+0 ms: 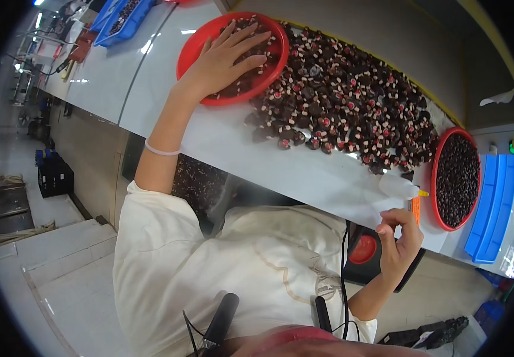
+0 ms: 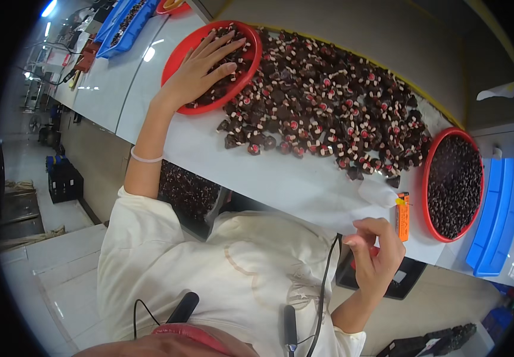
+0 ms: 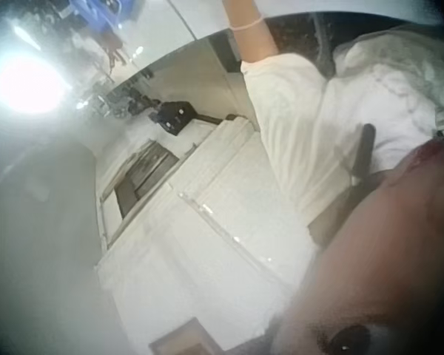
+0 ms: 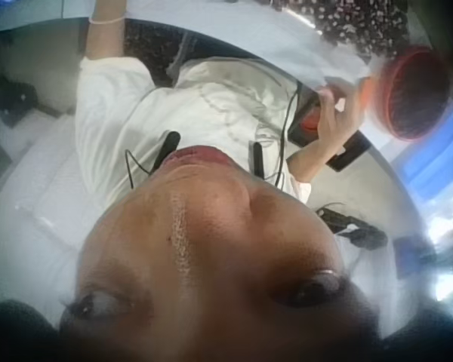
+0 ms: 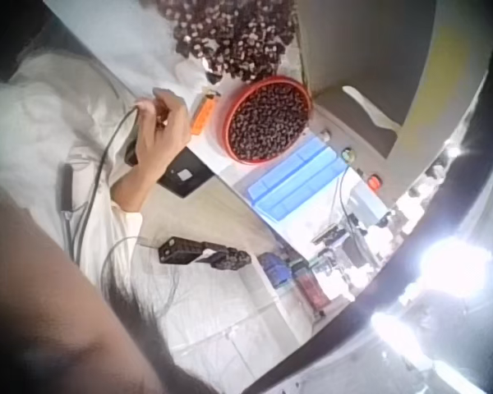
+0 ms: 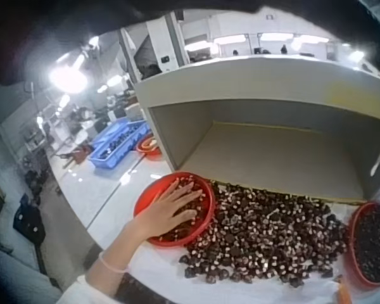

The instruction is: The person assembles small decorative items by applying adhesive with a precision glue bottle and attaching pieces together by hand, sorting items into trays on the workbench.

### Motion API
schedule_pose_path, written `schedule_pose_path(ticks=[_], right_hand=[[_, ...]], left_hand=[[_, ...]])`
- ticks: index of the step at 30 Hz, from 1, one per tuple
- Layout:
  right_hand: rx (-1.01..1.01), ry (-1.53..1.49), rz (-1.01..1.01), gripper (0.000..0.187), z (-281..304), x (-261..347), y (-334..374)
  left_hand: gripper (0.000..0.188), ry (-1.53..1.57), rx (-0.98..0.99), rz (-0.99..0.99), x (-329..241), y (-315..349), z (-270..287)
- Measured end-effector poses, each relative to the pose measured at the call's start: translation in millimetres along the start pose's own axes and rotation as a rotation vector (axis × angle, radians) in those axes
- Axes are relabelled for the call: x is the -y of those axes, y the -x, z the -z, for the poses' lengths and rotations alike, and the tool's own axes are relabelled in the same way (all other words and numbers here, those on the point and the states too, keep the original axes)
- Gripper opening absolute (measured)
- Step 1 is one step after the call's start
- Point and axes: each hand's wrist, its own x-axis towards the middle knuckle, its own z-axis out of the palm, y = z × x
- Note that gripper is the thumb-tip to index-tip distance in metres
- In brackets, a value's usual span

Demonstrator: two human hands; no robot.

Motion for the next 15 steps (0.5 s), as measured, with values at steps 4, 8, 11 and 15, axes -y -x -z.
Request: schedule_pose_path(ticks=[4,8,11,15], right_hand=[[-0.064,0.047,-0.016,0.020,5,-7,7],[-0.104,0.078,-0.063,0.013,11,-5,10],[-0.103,0.090,-0.051,0.011,13,0,9],[-0.096,0.095,-0.045,0.011,14,-1,8]], left_hand=[[0.047,0.055,-0.047,0.108,0,9,15],[0.038,0.020,0.074,0.324,-19,14,40],[0.033,0.198,0.095,0.277,-16,9,40],[0.030,0.228,0.005,-0.082,9,2,22]])
